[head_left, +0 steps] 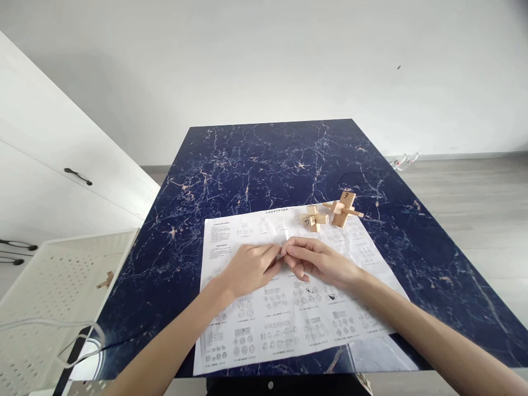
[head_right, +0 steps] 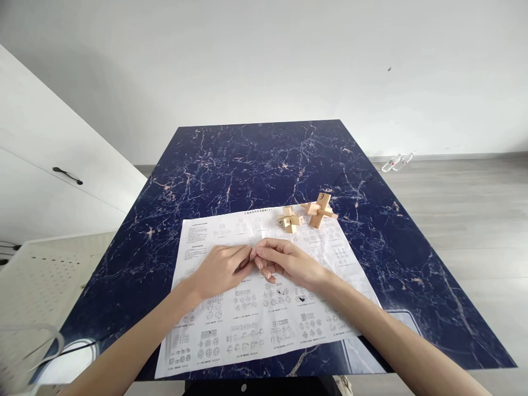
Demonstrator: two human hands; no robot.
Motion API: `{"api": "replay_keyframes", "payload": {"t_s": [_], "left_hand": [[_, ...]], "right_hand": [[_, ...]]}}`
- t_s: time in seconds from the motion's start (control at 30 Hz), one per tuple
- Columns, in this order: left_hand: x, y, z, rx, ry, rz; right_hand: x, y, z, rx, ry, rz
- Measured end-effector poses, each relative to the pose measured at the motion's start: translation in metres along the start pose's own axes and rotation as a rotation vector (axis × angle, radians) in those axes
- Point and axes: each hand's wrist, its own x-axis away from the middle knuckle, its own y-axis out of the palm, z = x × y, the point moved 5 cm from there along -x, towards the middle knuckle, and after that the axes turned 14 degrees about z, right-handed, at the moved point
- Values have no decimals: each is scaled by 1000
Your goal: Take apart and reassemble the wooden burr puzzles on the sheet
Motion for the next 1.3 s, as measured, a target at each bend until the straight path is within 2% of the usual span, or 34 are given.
{"api": "replay_keyframes", "payload": {"t_s": [0.43,0.5,0.67,0.83,0.93,1.3], "left_hand": [[-1,-2,3,-11,-1,-7],[-2,-2,3,-7,-3,-11],[-3,-4,4,25,-26,-17],[-3,-4,4,36,-20,-30],[-3,-3,4,37,-7,-31],[-2,-4,5,22,19,-22]], "right_hand": [[0,0,-1,-39,9,-24],[1,-3,-2,-142,2,-60],[2,-16,-15,-605,-112,-248],[2,-37,-29,-830,-218,-331],[2,-47,-35,-891,-232,-300],[-3,-76,-35,-961,-245,-9]]}}
